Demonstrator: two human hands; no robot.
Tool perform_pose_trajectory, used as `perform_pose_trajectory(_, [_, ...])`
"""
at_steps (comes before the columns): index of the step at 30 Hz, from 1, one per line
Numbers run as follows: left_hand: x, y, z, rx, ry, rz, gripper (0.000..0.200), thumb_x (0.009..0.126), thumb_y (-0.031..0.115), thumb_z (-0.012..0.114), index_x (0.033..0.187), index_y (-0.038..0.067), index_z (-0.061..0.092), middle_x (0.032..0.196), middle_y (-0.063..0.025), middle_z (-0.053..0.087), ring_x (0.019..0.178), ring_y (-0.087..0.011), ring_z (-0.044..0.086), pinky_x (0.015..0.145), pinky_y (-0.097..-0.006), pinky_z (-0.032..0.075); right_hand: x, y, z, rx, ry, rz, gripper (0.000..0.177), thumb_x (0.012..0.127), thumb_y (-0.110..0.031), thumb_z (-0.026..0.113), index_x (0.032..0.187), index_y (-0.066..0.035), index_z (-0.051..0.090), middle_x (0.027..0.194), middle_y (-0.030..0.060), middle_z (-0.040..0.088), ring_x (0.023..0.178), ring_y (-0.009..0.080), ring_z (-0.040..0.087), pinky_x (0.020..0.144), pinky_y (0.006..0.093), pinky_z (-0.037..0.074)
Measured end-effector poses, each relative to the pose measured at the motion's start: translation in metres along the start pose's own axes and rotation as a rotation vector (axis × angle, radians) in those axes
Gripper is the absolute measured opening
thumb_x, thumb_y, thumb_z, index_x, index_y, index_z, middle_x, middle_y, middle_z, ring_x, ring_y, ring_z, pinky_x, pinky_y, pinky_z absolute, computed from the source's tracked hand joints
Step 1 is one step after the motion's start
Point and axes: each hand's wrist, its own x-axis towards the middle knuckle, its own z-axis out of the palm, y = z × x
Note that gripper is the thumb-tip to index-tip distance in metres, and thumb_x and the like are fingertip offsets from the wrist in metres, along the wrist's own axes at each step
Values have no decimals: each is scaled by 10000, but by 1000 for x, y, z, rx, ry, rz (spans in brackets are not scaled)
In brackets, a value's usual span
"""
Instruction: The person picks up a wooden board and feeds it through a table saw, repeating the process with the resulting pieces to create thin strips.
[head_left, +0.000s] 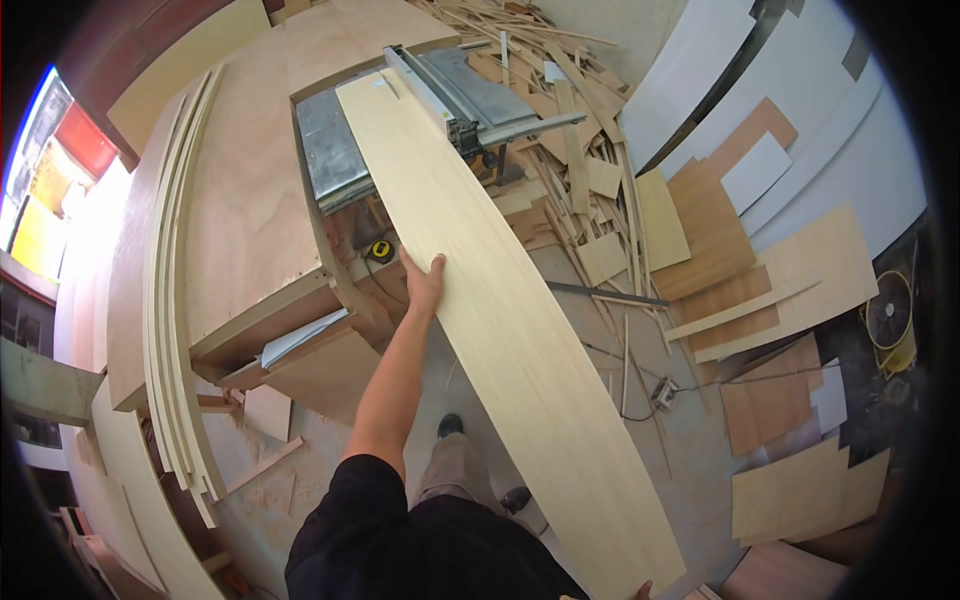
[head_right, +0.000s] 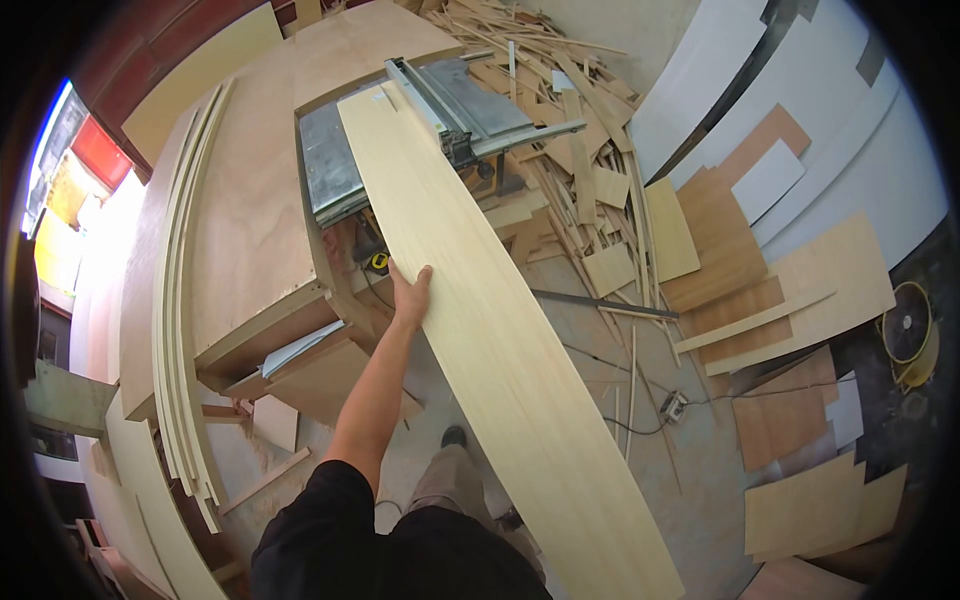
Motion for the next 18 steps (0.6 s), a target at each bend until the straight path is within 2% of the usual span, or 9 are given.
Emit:
perform_pose_trajectory(1, [8, -1, -1, -4, 1, -5, 940, 924, 232, 683, 1582, 55, 37, 1490, -272, 406, 1349, -354, 460, 1110, -403, 375, -1, -2, 3, -26, -19, 8, 590, 956, -621, 569, 652, -116, 570, 644, 10, 513, 555, 144, 453, 480, 339, 376])
perform_pose_trajectory(5, [44, -10, -2, -14, 28, 37, 934, 913, 230, 690, 1582, 57, 62, 1494, -275, 398, 1353, -366, 453, 1115, -412, 368, -4, -6, 25, 30, -147, 53, 583, 962, -605, 557, 992, -25, 511, 984, 100, 522, 874, 233, 475, 759, 383, 381])
perform_pose_trajectory(7, [60, -11, -2, 21, 52, 86, 944, 901, 254, 702, 1581, 57, 77, 1518, -278, 362, 1365, -390, 431, 1120, -427, 364, -7, -8, 35, 102, -231, 72, 653, 965, -598, 550, 1162, 21, 482, 1154, 145, 527, 1033, 277, 486, 898, 405, 383])
perform_pose_trajectory(10, [80, -4, -6, 161, 68, -17, 979, 876, 309, 724, 1583, 66, 92, 1563, -289, 273, 1426, -456, 311, 1161, -483, 300, -13, -11, 48, 218, -348, 82, 816, 970, -586, 541, 1417, 90, 438, 1409, 213, 533, 1272, 344, 503, 1107, 438, 387])
perform_pose_trajectory(13, [102, -8, -6, 344, 130, 43, 1008, 856, 354, 738, 1588, 84, 99, 1599, -303, 164, 1475, -505, 145, 1190, -555, 209, -23, -19, 63, 301, -364, 108, 767, 985, -549, 546, 1358, 119, 485, 1342, 205, 581, 1212, 339, 536, 1081, 403, 407])
perform_pose_trajectory(16, [115, 13, -7, 404, 160, -44, 1018, 849, 345, 741, 1594, 108, 89, 1611, -311, 107, 1497, -507, 40, 1199, -595, 138, -46, -41, 84, 216, -288, 116, 777, 975, -581, 542, 1348, 99, 501, 1307, 197, 605, 1170, 320, 565, 1033, 412, 446])
perform_pose_trajectory(18, [127, 20, -8, 432, 178, -8, 1015, 852, 332, 738, 1597, 120, 82, 1616, -310, 77, 1502, -501, 25, 1198, -600, 136, -45, -44, 95, 186, -298, 115, 776, 972, -587, 544, 1340, 94, 508, 1289, 192, 616, 1150, 309, 577, 1012, 410, 460])
